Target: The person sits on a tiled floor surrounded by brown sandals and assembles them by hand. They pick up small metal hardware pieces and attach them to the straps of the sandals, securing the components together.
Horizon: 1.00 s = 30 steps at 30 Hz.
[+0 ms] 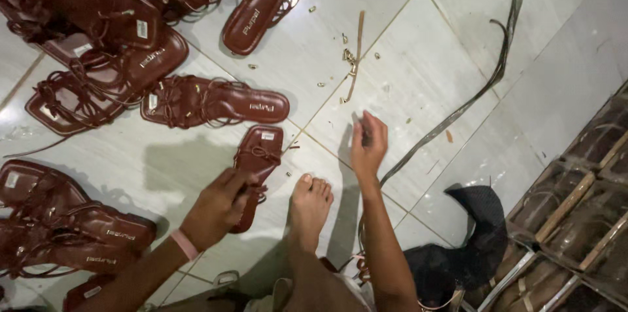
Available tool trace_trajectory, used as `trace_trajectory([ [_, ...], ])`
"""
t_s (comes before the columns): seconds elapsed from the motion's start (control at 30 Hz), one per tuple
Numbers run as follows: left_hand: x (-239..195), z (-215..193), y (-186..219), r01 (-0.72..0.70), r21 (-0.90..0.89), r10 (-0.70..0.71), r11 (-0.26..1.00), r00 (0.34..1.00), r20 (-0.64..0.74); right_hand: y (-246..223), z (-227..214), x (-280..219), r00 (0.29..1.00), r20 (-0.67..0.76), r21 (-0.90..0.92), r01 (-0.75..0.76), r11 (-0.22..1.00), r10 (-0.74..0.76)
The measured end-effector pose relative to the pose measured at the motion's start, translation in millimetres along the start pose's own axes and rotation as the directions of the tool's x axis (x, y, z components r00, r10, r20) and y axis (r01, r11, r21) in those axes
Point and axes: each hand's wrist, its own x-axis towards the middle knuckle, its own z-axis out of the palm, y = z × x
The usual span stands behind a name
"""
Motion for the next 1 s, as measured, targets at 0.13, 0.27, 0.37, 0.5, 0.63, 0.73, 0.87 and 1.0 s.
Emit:
trace_trajectory([
  [0.13,10.8,-5.5,4.4,0.021,-0.046,-0.025,0.999,0.997,-0.08,15.5,-48.8,-46.0,0.998,-0.066,-0.158,0.011,0.987,-0.022],
  [0.27,17.0,-12.4,3.8,0.023,0.019,-0.023,1.0,1.0,0.009,27.7,-86.2,-101.4,0.989,-0.14,-0.274,-0.092,0.957,0.055],
  [0.37,15.8,-21.6,-3.3,-0.009,0.024,0.006,1.0,0.993,0.115,32.5,-103.6,-137.7,0.994,-0.088,-0.344,-0.094,0.934,0.068],
  [0.5,20.5,-36.4,-9.9,0.102,0.0,-0.099,0.995,0.966,0.24,29.5,-108.2,-168.8,0.986,-0.072,-0.345,-0.166,0.924,0.15],
  [0.63,10.8,-39.7,-27.2,-0.085,0.037,0.084,0.996,0.995,0.045,26.5,-111.7,-183.5,0.986,-0.04,-0.366,-0.166,0.916,0.163],
  [0.73,-15.3,-29.6,-42.6,-0.479,0.288,0.519,0.829,0.852,-0.076,19.2,-114.0,-181.9,0.977,-0.063,-0.293,-0.212,0.932,0.203],
  [0.87,-72.6,11.7,-57.6,-0.578,0.092,0.531,0.811,0.792,0.301,4.9,-116.4,-182.1,0.996,0.01,-0.404,-0.079,0.911,0.091],
  [1.0,-105.0,73.6,-66.9,-0.717,0.229,0.572,0.658,0.674,0.467,-9.1,-123.1,-191.8,0.968,0.18,-0.409,-0.087,0.908,0.174],
])
